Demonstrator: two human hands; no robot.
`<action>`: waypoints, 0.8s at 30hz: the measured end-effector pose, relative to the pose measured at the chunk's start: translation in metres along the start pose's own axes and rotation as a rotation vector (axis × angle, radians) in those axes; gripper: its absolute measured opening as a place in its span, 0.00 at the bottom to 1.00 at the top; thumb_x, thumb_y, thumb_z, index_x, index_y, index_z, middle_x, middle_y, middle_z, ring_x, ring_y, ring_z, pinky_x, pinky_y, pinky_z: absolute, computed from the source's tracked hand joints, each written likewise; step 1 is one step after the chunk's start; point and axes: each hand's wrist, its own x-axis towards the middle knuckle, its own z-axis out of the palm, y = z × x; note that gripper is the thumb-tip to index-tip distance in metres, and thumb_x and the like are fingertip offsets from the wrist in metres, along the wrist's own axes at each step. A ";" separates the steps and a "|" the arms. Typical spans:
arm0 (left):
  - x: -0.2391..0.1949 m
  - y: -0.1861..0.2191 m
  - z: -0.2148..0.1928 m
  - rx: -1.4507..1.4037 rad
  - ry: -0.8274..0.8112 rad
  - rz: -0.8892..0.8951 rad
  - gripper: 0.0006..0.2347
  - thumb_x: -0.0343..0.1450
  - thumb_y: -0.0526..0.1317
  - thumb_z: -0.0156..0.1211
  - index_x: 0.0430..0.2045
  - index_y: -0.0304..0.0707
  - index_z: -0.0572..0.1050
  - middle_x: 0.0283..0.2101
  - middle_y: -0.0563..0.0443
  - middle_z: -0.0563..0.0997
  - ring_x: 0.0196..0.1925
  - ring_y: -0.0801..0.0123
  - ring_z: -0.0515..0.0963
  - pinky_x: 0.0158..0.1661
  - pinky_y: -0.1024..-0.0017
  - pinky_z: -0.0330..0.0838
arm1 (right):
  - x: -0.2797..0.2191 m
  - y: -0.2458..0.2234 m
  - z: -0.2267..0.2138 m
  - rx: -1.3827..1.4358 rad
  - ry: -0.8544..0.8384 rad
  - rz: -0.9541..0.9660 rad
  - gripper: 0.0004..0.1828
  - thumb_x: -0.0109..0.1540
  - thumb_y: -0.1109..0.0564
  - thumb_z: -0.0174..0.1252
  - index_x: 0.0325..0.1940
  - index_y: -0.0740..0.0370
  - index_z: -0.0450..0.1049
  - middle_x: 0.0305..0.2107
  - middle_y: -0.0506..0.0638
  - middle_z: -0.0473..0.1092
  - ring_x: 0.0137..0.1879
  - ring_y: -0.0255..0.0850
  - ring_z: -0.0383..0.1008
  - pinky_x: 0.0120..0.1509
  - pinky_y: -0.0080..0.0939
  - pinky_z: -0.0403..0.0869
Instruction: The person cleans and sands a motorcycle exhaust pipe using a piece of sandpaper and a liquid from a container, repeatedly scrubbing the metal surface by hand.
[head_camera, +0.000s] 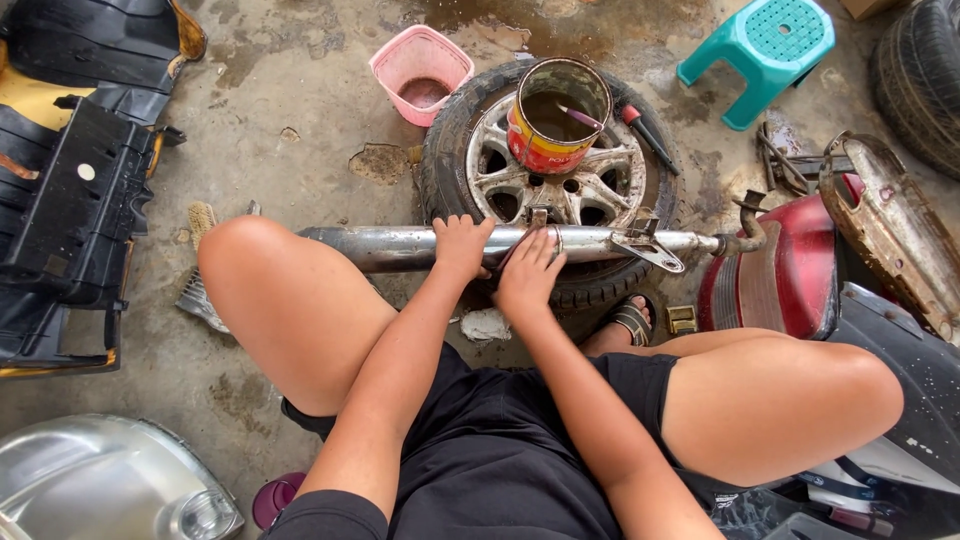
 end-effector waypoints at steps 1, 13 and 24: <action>0.001 0.001 0.001 0.001 0.001 -0.004 0.42 0.54 0.58 0.81 0.62 0.52 0.63 0.50 0.37 0.77 0.55 0.42 0.74 0.54 0.38 0.59 | 0.010 0.005 0.012 0.001 0.002 -0.003 0.33 0.67 0.63 0.40 0.76 0.77 0.46 0.72 0.74 0.49 0.78 0.69 0.45 0.75 0.76 0.44; 0.007 0.005 0.002 -0.006 -0.043 -0.046 0.43 0.52 0.57 0.82 0.62 0.51 0.64 0.53 0.36 0.76 0.58 0.41 0.72 0.56 0.37 0.57 | 0.018 0.007 0.034 0.058 -0.062 0.027 0.40 0.63 0.62 0.50 0.76 0.79 0.43 0.73 0.74 0.44 0.79 0.69 0.42 0.75 0.74 0.46; 0.006 0.006 0.005 0.014 -0.033 -0.052 0.44 0.52 0.56 0.82 0.63 0.53 0.62 0.53 0.37 0.75 0.58 0.41 0.72 0.58 0.35 0.55 | 0.001 -0.002 0.047 0.017 -0.170 -0.012 0.40 0.65 0.61 0.49 0.76 0.79 0.40 0.74 0.75 0.42 0.80 0.70 0.39 0.77 0.72 0.42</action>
